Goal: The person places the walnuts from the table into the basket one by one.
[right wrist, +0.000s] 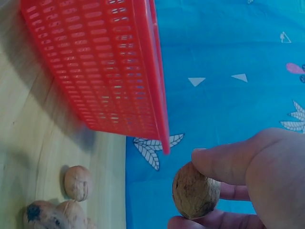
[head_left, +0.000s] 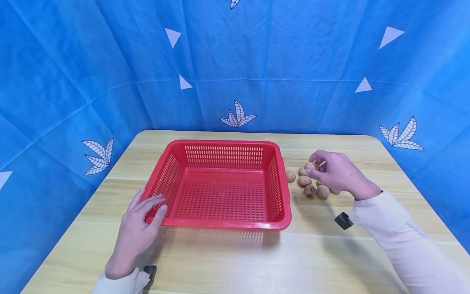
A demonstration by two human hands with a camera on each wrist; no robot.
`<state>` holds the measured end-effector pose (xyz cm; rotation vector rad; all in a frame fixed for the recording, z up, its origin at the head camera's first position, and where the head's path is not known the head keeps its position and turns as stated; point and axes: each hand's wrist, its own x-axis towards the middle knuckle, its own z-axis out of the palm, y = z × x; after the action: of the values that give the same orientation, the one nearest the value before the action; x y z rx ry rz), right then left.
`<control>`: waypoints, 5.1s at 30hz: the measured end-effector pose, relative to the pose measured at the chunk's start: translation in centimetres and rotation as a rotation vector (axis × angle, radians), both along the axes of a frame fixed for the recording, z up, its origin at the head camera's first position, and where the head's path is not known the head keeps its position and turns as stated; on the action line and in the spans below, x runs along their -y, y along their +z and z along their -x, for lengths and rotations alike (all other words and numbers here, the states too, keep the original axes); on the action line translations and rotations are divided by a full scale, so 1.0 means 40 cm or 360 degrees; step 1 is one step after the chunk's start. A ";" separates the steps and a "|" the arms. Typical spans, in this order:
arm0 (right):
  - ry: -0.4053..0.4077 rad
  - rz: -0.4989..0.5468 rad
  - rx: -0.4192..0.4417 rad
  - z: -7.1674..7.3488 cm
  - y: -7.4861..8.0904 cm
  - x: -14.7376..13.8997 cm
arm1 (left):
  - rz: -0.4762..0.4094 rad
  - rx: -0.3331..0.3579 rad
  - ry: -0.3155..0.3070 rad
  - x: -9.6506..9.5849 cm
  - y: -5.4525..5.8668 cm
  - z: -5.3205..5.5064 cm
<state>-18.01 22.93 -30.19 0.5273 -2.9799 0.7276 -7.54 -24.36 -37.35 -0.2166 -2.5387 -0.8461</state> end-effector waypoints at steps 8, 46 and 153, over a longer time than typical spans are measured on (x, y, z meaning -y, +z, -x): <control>0.0018 0.0001 -0.0012 0.009 0.013 0.028 | 0.0002 -0.0035 -0.0003 -0.001 -0.005 0.001; 0.0073 0.0096 0.0096 0.050 0.028 0.160 | -0.0033 -0.0038 0.0006 -0.002 -0.008 -0.001; 0.0343 0.0080 0.0418 0.083 -0.048 0.370 | -0.0063 -0.0001 0.0037 -0.005 -0.017 -0.004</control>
<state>-21.32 8.14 -32.10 0.8197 -3.1643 0.9548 -7.37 -24.18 -38.01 -0.1745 -2.5163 -0.8861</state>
